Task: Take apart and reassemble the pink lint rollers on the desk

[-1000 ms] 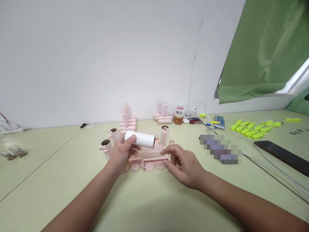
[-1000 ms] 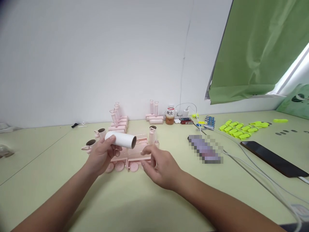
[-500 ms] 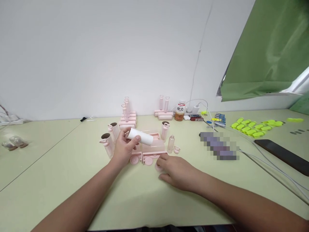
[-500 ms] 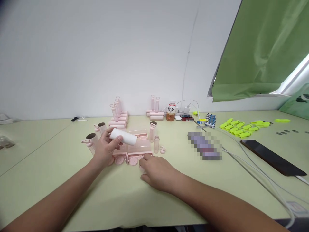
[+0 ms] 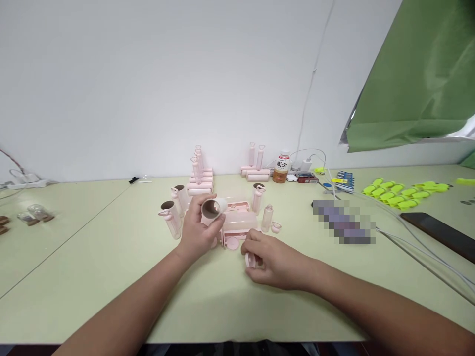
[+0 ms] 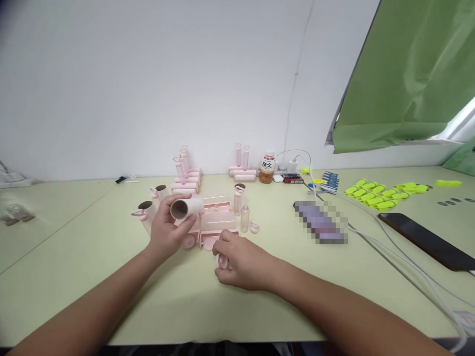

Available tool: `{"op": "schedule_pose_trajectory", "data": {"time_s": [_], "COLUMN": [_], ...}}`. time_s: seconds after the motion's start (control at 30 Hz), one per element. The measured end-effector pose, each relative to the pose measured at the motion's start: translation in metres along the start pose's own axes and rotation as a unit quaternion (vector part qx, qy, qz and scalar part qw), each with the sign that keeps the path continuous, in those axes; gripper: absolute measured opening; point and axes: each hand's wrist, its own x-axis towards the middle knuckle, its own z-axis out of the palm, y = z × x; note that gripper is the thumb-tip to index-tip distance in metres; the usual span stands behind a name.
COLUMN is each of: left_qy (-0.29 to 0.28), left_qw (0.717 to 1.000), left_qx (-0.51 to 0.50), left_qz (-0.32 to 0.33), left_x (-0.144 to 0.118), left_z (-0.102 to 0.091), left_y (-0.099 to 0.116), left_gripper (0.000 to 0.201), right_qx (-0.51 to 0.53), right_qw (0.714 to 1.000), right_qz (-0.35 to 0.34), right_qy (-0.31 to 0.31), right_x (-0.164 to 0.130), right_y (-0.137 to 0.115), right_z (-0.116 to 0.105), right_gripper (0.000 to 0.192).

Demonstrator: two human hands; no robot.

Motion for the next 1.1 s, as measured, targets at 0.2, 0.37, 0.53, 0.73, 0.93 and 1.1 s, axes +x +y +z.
{"op": "schedule_pose_trajectory", "data": {"time_s": [0.2,0.37,0.53,0.73,0.93,1.1], "left_qy": [-0.142,-0.16,-0.163,-0.155,-0.155,-0.155], "left_qw": [0.967,0.951,0.955,0.957,0.957,0.956], "left_qx": [0.179,0.179,0.131,0.123,0.122,0.117], "left_qz": [0.111,0.193,0.209,0.21,0.212,0.221], "left_x": [-0.008,-0.014,-0.02,-0.021,-0.022,-0.021], "left_z": [0.0,0.004,0.007,0.008,0.008,0.008], "left_y": [0.008,0.016,0.027,0.03,0.028,0.031], "left_gripper": [0.049,0.055,0.051,0.05,0.053,0.052], "right_qx": [0.061,-0.006,-0.007,-0.012,0.001,0.005], "right_qw": [0.957,0.917,0.916,0.919,0.924,0.926], "right_qz": [-0.118,-0.155,-0.169,-0.157,-0.172,-0.182], "right_qy": [0.259,0.368,0.364,0.36,0.343,0.331], "right_x": [0.001,-0.003,-0.005,-0.005,-0.004,-0.002], "right_y": [0.0,-0.005,-0.01,-0.009,-0.006,-0.002], "right_z": [-0.013,-0.018,-0.015,-0.013,-0.01,-0.009], "right_gripper": [0.011,0.014,0.014,0.011,0.009,0.008]}}
